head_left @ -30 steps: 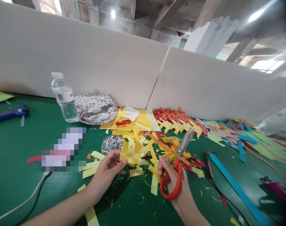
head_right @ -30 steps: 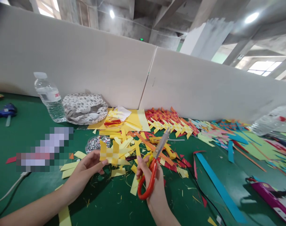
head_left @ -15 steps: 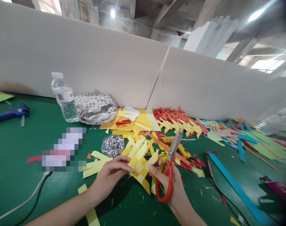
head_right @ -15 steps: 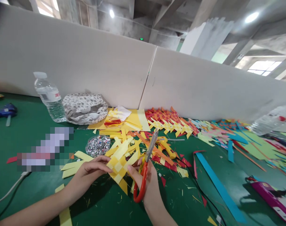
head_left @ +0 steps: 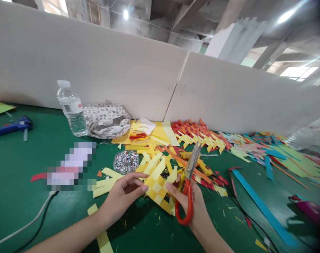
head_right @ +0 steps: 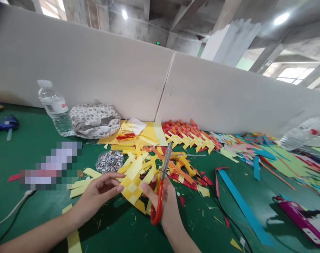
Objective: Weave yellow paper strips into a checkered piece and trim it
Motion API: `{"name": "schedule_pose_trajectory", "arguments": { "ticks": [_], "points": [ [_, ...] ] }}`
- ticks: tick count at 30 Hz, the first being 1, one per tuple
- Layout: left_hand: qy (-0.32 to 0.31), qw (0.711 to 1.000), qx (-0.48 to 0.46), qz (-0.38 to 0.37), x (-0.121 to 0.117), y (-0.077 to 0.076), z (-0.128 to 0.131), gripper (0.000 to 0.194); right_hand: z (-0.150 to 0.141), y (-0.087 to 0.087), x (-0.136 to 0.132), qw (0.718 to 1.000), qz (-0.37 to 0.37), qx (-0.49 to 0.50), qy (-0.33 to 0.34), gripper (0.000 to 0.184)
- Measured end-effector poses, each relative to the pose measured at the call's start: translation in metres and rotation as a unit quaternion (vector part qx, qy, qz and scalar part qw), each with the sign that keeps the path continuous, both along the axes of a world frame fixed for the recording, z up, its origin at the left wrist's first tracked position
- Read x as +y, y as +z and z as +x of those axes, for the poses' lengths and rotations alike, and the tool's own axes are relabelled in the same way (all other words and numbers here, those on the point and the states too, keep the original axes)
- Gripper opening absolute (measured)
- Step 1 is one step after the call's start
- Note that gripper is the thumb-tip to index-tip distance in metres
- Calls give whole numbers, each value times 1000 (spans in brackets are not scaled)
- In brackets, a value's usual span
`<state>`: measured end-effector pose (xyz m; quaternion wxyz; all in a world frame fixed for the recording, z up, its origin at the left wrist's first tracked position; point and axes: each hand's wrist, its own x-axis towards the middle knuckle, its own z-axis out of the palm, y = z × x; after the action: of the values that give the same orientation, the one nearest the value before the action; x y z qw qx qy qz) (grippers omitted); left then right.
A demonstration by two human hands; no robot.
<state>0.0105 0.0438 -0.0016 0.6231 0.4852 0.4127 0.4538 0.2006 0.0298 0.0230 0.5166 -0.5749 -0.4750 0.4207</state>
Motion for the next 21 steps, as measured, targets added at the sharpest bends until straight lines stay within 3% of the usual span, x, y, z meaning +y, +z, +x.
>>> {"name": "schedule_pose_trajectory", "arguments": {
  "ticks": [3,4,7,9,12,14,16,19,21],
  "points": [
    [25,999,33,15,1,9,-4,22,14,9,3,984,1,-179,-2,32],
    [41,998,43,28,1,15,-6,21,21,11,3,964,-10,-264,-6,32],
    [63,995,60,51,3,32,-17,19,44,12,-1,869,-37,-494,6,27],
    [53,995,64,51,5,40,-25,20,59,8,-6,826,-38,-562,12,29],
    [5,996,80,31,7,40,-33,20,73,4,-14,802,-30,-597,-8,41],
    [-7,996,82,19,7,36,-34,20,73,8,-19,814,11,-581,-28,48],
    [-13,997,82,9,4,31,-30,21,63,16,-23,859,47,-510,-17,54],
    [-30,995,98,18,-4,28,-19,21,36,26,-22,953,29,-283,104,64],
    [-65,987,134,52,-9,29,-13,20,21,27,-17,976,2,-161,146,53]
  ]
}}
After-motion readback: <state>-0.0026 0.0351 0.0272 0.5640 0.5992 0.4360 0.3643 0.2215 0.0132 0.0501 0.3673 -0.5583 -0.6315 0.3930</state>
